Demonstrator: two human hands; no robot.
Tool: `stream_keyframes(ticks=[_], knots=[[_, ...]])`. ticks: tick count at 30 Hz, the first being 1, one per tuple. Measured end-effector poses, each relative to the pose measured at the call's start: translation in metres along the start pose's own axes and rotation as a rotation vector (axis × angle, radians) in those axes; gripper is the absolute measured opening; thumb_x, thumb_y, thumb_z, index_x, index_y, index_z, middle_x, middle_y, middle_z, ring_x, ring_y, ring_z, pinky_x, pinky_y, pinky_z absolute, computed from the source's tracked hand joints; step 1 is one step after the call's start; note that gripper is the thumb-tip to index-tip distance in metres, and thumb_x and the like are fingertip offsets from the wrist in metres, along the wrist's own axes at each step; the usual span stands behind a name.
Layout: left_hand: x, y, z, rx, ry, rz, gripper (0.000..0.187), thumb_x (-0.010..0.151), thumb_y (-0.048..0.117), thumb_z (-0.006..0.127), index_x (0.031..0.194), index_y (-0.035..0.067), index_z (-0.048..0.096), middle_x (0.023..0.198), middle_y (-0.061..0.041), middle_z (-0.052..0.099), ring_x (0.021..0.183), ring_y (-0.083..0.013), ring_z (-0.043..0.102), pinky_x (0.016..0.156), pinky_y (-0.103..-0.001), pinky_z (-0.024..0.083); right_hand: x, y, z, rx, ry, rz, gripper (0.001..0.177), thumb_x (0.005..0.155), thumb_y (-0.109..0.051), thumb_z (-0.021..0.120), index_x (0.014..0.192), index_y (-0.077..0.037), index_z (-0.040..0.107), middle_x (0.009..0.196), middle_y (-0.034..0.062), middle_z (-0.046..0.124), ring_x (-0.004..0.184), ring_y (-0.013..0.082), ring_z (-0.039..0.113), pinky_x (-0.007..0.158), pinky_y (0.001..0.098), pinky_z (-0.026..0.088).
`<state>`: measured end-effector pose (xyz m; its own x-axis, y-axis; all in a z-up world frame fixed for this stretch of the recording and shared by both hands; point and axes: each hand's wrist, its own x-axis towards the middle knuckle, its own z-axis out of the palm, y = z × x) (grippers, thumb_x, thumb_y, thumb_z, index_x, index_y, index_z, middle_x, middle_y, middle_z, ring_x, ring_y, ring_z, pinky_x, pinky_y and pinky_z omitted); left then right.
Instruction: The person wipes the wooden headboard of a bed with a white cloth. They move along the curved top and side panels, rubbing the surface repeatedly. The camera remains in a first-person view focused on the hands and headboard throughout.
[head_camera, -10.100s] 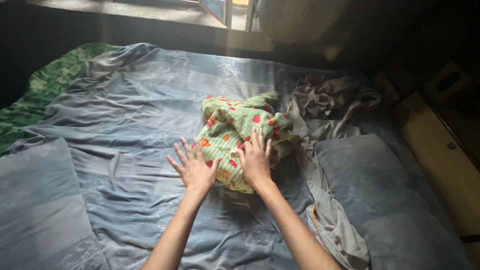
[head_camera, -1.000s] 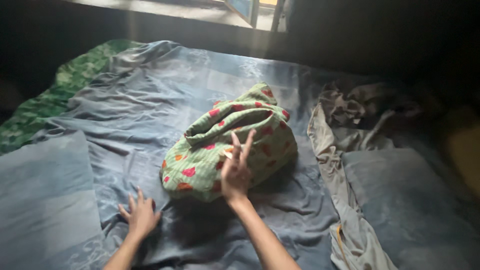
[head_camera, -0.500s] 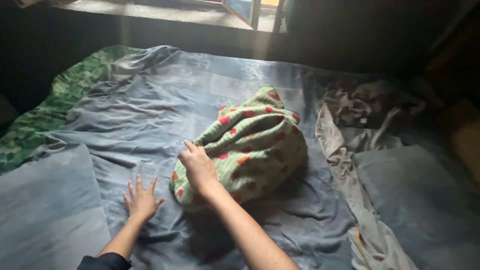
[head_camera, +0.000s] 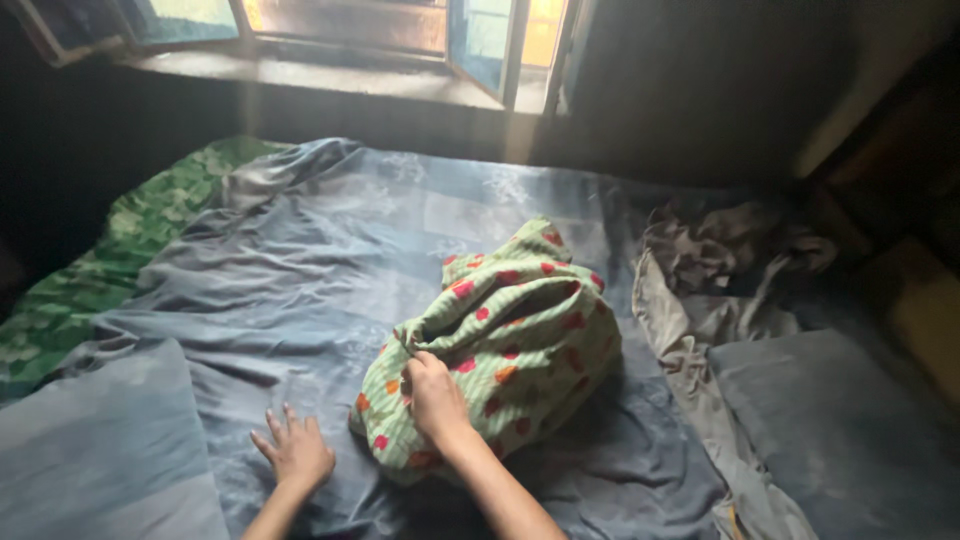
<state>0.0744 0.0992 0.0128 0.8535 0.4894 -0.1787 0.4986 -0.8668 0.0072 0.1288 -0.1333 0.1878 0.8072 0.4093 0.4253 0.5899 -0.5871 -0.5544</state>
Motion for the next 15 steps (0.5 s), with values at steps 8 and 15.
stream_keyframes(ticks=[8, 15], knots=[[-0.011, 0.05, -0.1, -0.235, 0.366, 0.137, 0.094, 0.078, 0.04, 0.074, 0.156, 0.009, 0.034, 0.168, -0.025, 0.011, 0.156, -0.0492, 0.001, 0.118, -0.071, 0.0, 0.02, -0.037, -0.044, 0.023, 0.084, 0.024, 0.017, 0.085, 0.005, 0.057, 0.097, -0.001, 0.066, 0.107, 0.021, 0.071, 0.1, 0.0406, 0.069, 0.085, 0.0481, 0.055], [-0.024, 0.071, -0.16, -0.243, 0.428, 0.19, 0.095, 0.078, 0.045, 0.074, 0.155, 0.006, 0.034, 0.168, -0.028, 0.007, 0.155, -0.0481, -0.001, 0.119, -0.07, -0.001, 0.018, -0.048, -0.064, -0.019, 0.05, 0.092, 0.008, 0.085, -0.003, 0.065, 0.092, -0.002, 0.069, 0.097, 0.0219, 0.072, 0.092, 0.042, 0.069, 0.082, 0.0497, 0.054]])
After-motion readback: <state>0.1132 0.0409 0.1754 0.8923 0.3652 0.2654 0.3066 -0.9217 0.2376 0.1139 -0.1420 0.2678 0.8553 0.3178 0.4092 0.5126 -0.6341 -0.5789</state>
